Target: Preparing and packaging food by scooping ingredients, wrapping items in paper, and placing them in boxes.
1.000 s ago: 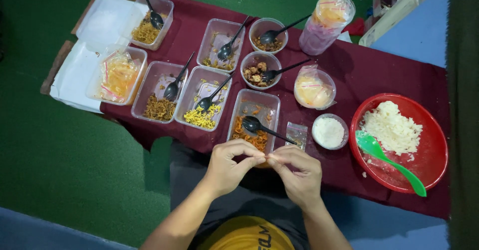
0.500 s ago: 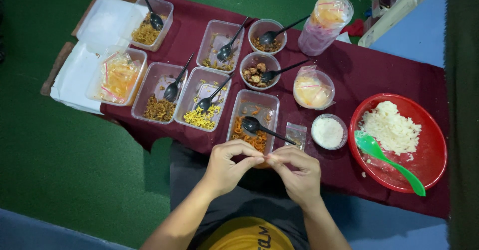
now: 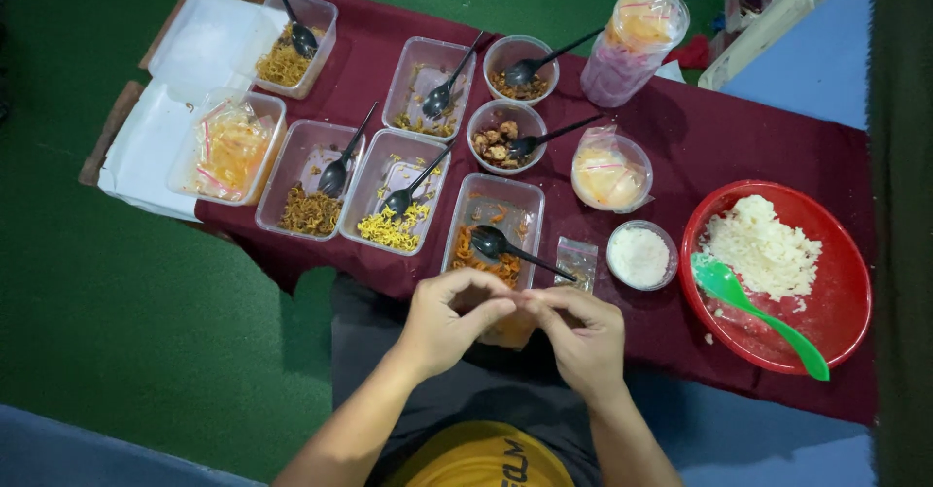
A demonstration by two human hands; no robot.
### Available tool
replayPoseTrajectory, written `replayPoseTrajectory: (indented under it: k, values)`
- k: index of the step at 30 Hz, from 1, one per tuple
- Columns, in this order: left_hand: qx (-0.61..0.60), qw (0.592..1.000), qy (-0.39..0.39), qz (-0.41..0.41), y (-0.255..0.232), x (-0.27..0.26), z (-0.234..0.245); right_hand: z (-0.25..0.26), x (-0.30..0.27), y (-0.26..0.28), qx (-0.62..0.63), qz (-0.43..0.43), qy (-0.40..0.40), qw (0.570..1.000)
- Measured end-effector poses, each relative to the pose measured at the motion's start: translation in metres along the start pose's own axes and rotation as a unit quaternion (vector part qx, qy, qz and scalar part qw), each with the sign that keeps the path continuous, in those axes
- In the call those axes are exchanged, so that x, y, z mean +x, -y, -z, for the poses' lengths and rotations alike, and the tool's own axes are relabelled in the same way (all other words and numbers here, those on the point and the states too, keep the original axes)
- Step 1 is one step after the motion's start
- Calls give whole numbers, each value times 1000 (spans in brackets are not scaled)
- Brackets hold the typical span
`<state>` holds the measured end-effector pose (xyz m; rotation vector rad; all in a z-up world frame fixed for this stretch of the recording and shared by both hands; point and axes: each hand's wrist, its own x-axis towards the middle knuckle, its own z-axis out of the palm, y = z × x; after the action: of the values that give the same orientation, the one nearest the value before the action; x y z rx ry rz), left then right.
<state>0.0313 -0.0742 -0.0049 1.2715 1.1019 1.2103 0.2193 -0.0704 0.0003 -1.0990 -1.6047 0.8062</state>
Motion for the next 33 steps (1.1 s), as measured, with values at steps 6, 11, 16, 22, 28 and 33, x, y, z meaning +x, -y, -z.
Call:
replayPoseTrajectory:
  k: [6, 11, 16, 22, 28, 33]
  values:
    - [20, 997, -7, 68, 20, -4, -9, 4, 5, -9, 36, -81, -65, 994]
    - [24, 997, -21, 75, 38, 4, -13, 1, 4, -20, 51, -134, -61, 988]
    - [35, 999, -1, 38, 28, 10, -15, -1, 3, -13, 54, -167, -69, 982]
    - [82, 996, -13, -17, 14, 18, -5, 2, 10, -11, 19, -133, -61, 989]
    - [27, 999, -33, -29, 19, 21, -7, 3, 10, -18, 45, -113, -53, 991]
    - [62, 996, -39, -45, 16, 21, -4, 2, 10, -22, 46, -92, -50, 993]
